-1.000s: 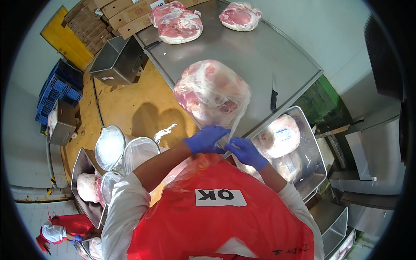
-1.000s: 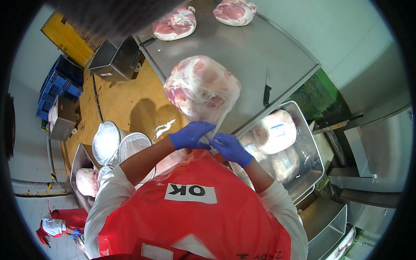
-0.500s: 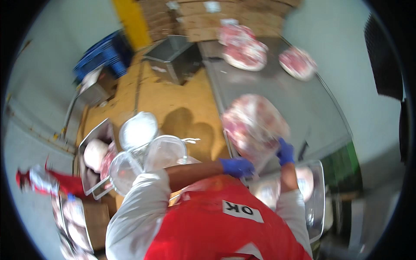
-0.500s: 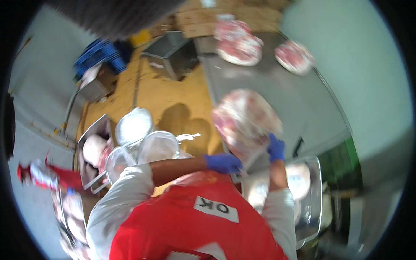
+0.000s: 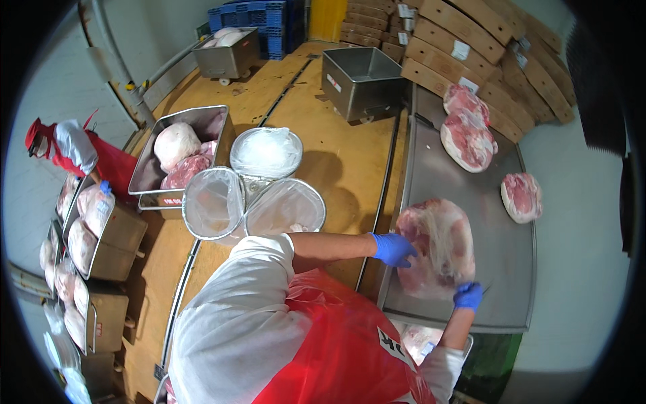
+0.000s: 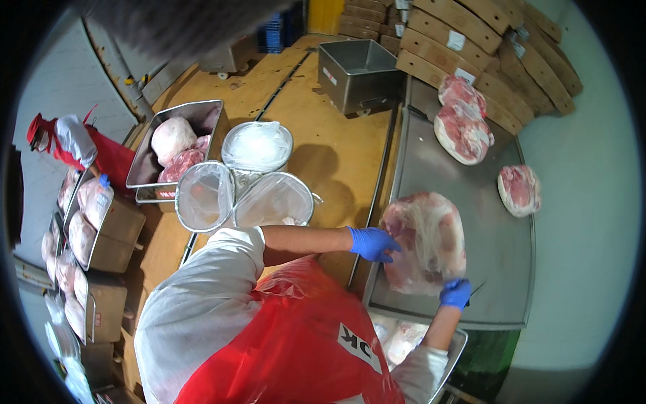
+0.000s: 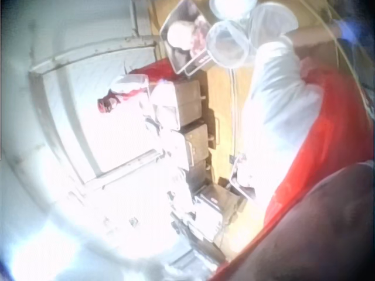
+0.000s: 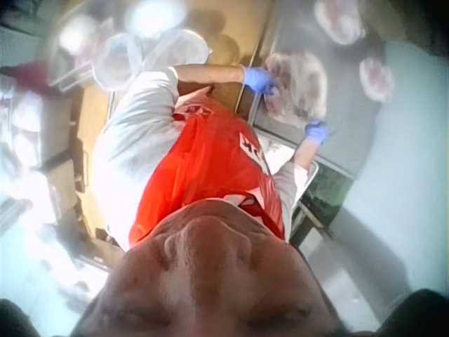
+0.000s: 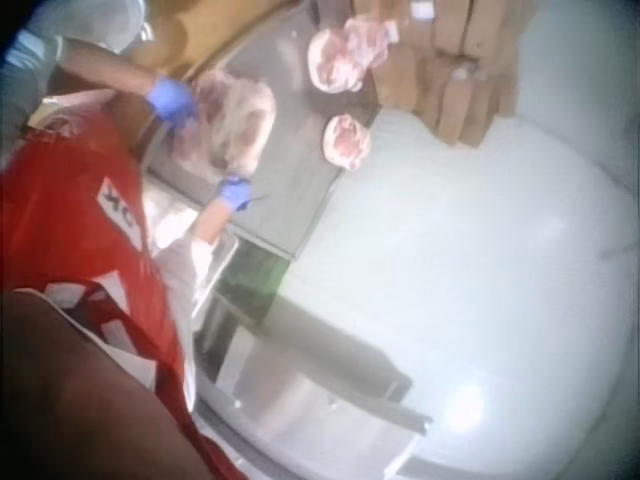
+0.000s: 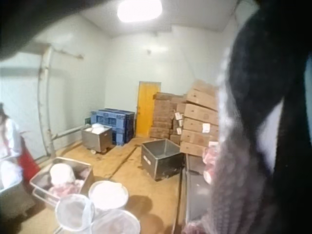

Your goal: The person removes vacuum-sealed meat from a tray, places it on a stainless steel table, and uses a knife to trim fat and connective tissue. Trimmed pieces are set aside, and the trimmed meat is placed into a metal tray. The person repeats this process with additional cuts of meat.

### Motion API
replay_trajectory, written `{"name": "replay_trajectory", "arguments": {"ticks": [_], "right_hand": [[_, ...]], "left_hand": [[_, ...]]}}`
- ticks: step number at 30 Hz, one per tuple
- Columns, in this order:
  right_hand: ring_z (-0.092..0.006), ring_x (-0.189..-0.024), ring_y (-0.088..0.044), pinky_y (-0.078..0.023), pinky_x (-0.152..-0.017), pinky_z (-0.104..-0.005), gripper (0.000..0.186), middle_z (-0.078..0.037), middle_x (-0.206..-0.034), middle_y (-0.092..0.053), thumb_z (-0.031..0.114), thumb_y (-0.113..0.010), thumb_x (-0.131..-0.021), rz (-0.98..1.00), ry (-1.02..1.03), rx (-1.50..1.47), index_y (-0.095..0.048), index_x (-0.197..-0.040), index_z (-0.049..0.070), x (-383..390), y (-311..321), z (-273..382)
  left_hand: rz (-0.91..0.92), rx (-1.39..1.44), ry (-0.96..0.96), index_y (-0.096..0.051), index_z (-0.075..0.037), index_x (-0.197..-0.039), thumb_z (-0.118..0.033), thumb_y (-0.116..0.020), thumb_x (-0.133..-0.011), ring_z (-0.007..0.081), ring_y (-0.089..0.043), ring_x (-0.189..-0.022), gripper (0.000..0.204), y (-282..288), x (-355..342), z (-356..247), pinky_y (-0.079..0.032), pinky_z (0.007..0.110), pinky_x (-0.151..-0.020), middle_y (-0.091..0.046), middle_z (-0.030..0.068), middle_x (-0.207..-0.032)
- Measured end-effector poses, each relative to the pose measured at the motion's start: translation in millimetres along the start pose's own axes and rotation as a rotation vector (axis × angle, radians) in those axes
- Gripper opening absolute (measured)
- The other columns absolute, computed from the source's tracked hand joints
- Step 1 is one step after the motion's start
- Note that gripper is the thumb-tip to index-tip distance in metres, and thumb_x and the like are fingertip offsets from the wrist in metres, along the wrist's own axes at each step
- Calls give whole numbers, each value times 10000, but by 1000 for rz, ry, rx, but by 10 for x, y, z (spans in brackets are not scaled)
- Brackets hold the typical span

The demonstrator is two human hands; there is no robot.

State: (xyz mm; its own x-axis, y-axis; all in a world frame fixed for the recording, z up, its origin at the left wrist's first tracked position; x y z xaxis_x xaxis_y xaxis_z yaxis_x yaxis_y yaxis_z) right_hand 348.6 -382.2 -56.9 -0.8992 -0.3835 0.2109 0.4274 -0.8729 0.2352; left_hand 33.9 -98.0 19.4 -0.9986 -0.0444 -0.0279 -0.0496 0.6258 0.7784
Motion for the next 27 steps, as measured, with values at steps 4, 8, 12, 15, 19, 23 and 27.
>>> {"name": "replay_trajectory", "arguments": {"ticks": [4, 8, 12, 15, 19, 23, 27], "right_hand": [[-128, -548, -475, -379, -498, -286, 260, 42, -672, -514, 275, -441, -1015, 81, -386, -627, -566, -809, 176, 777, -70, 293], [-81, -468, -347, -295, -448, -260, 298, 82, -576, -361, 307, -476, -1043, 746, -238, -782, -500, -765, 205, 886, 205, -93], [-87, -437, -306, -273, -437, -267, 276, 76, -568, -397, 301, -533, -1026, 273, -496, -707, -515, -783, 172, 1518, -221, 50], [-88, -560, -431, -398, -557, -264, 191, 37, -727, -515, 244, -536, -1024, 563, -517, -658, -652, -1059, 97, 1821, -399, 264], [-111, -774, -555, -489, -763, -281, 397, -16, -927, -589, 173, -533, -1020, 459, -475, -711, -558, -1397, 50, 1853, -892, 588], [-186, -840, -591, -502, -874, -337, 386, -42, -951, -609, 165, -508, -1039, 613, -348, -801, -515, -1391, 8, 1688, -1141, 725], [-200, -904, -623, -514, -878, -343, 387, -81, -1008, -658, 193, -508, -1042, 546, -209, -694, -522, -1373, -6, 1850, -1133, 683]], "left_hand": [[-27, 39, 48, -607, -102, -1332, -409, -617, -930, 375, -663, -1038, 506, 212, 291, 186, -524, 452, -912, -712, 164, -1115], [-135, 66, 235, -593, -99, -1355, -439, -593, -950, 373, -665, -1062, 530, 359, 885, 532, -516, 443, -940, -710, 167, -1152], [-223, 224, 478, -604, -91, -1349, -481, -594, -954, 348, -680, -1061, 555, 365, 1644, 841, -523, 424, -944, -712, 176, -1159], [-259, 292, 559, -616, -86, -1334, -516, -625, -925, 346, -683, -1055, 593, 309, 1879, 944, -529, 421, -933, -712, 183, -1155], [-208, 196, 389, -606, -74, -1342, -569, -670, -874, 354, -685, -1043, 684, 235, 1460, 683, -531, 420, -928, -719, 186, -1126], [-8, 156, 164, -555, -69, -1395, -644, -730, -771, 402, -608, -1179, 867, 116, 668, -57, -494, 457, -987, -639, 247, -1255], [-257, -77, -102, -560, -60, -1342, -612, -771, -726, 435, -590, -1168, 854, -483, 65, -239, -478, 464, -1002, -625, 279, -1179]]}}
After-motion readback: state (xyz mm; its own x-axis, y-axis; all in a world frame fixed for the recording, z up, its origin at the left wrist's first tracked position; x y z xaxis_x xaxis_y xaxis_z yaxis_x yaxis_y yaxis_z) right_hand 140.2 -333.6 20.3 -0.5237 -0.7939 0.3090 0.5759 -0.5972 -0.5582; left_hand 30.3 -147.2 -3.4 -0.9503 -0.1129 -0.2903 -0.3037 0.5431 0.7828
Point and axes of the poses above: each hand's wrist, its own x-axis away from the middle knuckle, its own y-axis out of the back of the hand, z = x × y, the point moved 1 cm from there along -x, towards the middle knuckle
